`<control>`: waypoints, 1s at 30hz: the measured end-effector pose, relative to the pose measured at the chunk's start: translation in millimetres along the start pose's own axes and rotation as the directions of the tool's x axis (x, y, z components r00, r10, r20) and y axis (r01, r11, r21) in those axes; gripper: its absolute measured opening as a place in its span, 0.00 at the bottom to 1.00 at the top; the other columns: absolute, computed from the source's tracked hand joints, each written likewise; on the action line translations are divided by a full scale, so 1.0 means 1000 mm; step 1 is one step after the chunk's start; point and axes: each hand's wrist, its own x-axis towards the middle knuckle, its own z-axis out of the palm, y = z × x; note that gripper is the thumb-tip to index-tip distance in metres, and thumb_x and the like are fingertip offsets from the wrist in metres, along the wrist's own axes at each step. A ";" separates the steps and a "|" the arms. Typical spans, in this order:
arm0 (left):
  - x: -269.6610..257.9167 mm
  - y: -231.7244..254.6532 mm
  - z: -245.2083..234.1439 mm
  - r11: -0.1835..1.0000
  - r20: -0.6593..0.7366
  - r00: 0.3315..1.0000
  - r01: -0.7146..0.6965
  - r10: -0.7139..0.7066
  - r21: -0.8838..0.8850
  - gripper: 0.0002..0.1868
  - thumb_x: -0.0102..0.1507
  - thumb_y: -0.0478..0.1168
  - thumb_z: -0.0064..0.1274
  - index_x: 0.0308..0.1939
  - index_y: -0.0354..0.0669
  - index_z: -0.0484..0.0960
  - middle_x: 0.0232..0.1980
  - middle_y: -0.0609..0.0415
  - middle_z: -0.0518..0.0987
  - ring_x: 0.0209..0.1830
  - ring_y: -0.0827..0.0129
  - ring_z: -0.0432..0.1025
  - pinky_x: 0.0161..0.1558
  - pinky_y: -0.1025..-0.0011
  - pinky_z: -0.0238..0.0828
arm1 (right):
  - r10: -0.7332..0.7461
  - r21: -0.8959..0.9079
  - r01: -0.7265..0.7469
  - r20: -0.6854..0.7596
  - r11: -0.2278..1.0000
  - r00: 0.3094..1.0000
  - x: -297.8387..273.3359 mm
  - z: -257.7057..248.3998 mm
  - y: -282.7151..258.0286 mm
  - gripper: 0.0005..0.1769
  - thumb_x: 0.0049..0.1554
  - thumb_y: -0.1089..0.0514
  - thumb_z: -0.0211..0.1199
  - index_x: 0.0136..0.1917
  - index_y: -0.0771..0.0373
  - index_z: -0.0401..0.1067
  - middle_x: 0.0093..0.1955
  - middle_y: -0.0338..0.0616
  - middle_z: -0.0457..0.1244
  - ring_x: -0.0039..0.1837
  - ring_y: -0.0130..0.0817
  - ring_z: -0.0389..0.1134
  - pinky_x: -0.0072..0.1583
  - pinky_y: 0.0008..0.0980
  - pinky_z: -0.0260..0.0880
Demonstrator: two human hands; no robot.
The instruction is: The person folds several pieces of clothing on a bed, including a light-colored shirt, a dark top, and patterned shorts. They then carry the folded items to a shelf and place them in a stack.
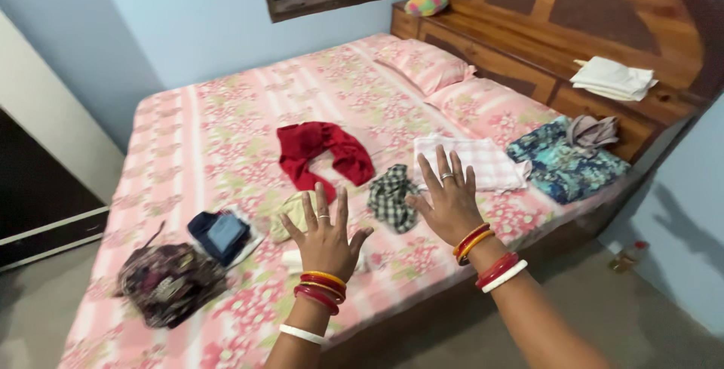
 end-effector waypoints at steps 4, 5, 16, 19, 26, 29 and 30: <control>0.032 0.035 0.029 0.998 -0.024 0.999 -0.027 0.025 -0.060 0.47 0.61 0.71 0.44 0.78 0.56 0.55 0.82 0.42 0.47 0.81 0.43 0.40 0.68 0.23 0.23 | 0.004 -0.040 -0.003 0.011 0.999 1.000 0.011 0.004 0.048 0.47 0.59 0.32 0.55 0.83 0.52 0.45 0.84 0.61 0.37 0.83 0.65 0.37 0.74 0.69 0.36; 0.038 0.043 0.036 0.997 -0.028 0.999 -0.029 0.027 -0.069 0.47 0.61 0.71 0.44 0.78 0.57 0.55 0.82 0.42 0.47 0.82 0.43 0.40 0.68 0.23 0.23 | 0.019 -0.036 -0.019 0.016 0.999 1.000 0.012 0.005 0.060 0.47 0.59 0.32 0.55 0.83 0.52 0.45 0.84 0.61 0.37 0.83 0.65 0.37 0.75 0.69 0.36; 0.108 0.092 0.120 0.984 0.040 0.989 -0.136 0.141 -0.114 0.47 0.61 0.71 0.44 0.78 0.54 0.55 0.82 0.41 0.48 0.82 0.43 0.41 0.68 0.22 0.24 | 0.125 -0.102 -0.122 0.027 0.987 0.992 0.031 0.020 0.145 0.46 0.60 0.33 0.54 0.82 0.54 0.46 0.84 0.61 0.38 0.82 0.63 0.38 0.75 0.68 0.38; 0.136 0.104 0.149 0.973 0.021 0.985 -0.165 0.171 -0.164 0.47 0.61 0.72 0.43 0.78 0.54 0.55 0.81 0.41 0.48 0.81 0.42 0.42 0.67 0.22 0.25 | 0.185 -0.183 -0.171 0.066 0.968 0.980 0.043 0.022 0.167 0.47 0.60 0.32 0.54 0.82 0.53 0.45 0.84 0.60 0.38 0.82 0.62 0.38 0.74 0.69 0.37; 0.188 0.131 0.195 0.944 0.073 0.969 -0.211 0.236 -0.255 0.48 0.60 0.74 0.42 0.77 0.56 0.54 0.81 0.41 0.48 0.80 0.41 0.42 0.67 0.23 0.26 | 0.231 -0.226 -0.214 0.048 0.950 0.972 0.074 0.030 0.209 0.47 0.60 0.31 0.53 0.83 0.50 0.43 0.84 0.61 0.38 0.82 0.61 0.37 0.75 0.67 0.36; 0.202 0.132 0.213 0.938 0.065 0.966 -0.225 0.249 -0.263 0.47 0.61 0.73 0.42 0.78 0.57 0.54 0.82 0.42 0.48 0.81 0.42 0.42 0.68 0.24 0.28 | 0.285 -0.233 -0.266 0.052 0.935 0.957 0.075 0.039 0.224 0.47 0.60 0.30 0.52 0.83 0.50 0.43 0.84 0.60 0.38 0.83 0.60 0.37 0.76 0.66 0.35; 0.205 0.131 0.217 0.940 0.084 0.965 -0.218 0.247 -0.261 0.47 0.61 0.73 0.41 0.78 0.57 0.54 0.82 0.42 0.48 0.80 0.42 0.42 0.68 0.24 0.28 | 0.296 -0.228 -0.276 0.054 0.933 0.954 0.077 0.043 0.228 0.47 0.60 0.30 0.52 0.83 0.49 0.43 0.84 0.59 0.38 0.83 0.60 0.36 0.76 0.65 0.35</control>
